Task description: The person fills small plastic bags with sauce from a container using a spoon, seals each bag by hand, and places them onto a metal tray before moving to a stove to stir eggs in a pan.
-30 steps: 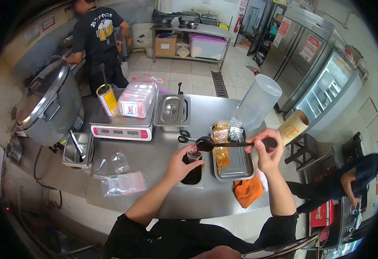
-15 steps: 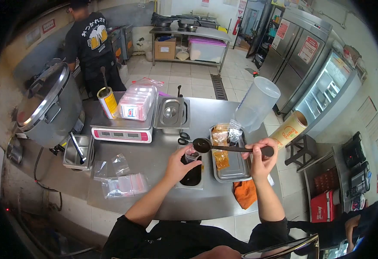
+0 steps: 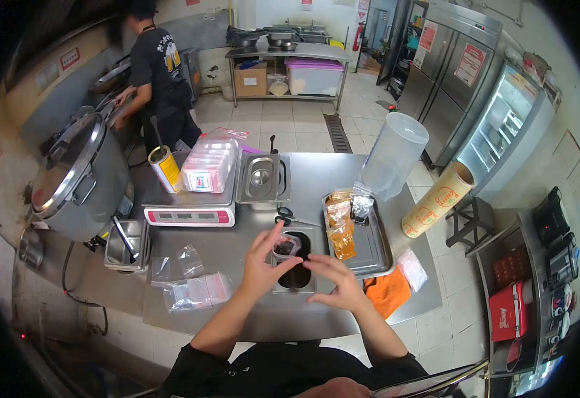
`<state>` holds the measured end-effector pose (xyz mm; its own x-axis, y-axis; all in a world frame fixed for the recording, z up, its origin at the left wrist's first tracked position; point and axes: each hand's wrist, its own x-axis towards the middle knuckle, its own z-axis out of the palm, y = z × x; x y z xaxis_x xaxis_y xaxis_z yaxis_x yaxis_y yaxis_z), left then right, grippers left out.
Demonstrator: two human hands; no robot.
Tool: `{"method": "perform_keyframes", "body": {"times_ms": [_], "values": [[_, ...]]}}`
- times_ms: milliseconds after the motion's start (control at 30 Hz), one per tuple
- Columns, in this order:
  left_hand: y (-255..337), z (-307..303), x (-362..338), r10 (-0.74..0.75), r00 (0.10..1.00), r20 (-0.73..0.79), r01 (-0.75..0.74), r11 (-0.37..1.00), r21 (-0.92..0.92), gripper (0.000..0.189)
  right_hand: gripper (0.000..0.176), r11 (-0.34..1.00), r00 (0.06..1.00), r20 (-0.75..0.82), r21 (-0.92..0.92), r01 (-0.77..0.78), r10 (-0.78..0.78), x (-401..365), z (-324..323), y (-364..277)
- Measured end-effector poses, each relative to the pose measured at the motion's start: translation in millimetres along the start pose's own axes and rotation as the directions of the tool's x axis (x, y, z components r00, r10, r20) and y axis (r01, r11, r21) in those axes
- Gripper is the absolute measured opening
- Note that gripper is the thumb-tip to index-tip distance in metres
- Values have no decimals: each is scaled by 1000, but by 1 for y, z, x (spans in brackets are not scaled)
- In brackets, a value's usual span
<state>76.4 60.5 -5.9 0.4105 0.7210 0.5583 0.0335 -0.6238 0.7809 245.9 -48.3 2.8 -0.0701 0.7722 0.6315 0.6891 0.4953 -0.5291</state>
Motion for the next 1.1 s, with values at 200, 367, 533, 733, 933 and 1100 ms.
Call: {"method": "perform_keyframes", "body": {"times_ms": [200, 367, 533, 733, 933, 1100], "values": [[30, 18, -6, 75, 996, 49, -76, 997, 19, 70, 22, 937, 946, -82, 193, -292, 312, 17, -14, -13], [37, 11, -9, 27, 998, 52, -23, 997, -76, 14, 8, 959, 957, -71, 62, -278, 282, 4, -51, -25], [55, 18, -8, 27, 992, 122, -17, 997, -82, 8, 7, 976, 972, -99, 52, -210, 214, -11, -68, -34], [79, 37, -9, 154, 966, 206, -148, 988, -44, 9, 11, 979, 959, -199, 67, -194, 203, -34, -74, -40], [93, 55, -15, 189, 952, 242, -182, 982, -49, 9, 13, 967, 955, -171, 129, -221, 241, -53, -84, -40], [104, 71, -19, 197, 947, 255, -197, 980, -26, 9, 14, 974, 961, -198, 159, -162, 192, -60, -91, -38]]}}
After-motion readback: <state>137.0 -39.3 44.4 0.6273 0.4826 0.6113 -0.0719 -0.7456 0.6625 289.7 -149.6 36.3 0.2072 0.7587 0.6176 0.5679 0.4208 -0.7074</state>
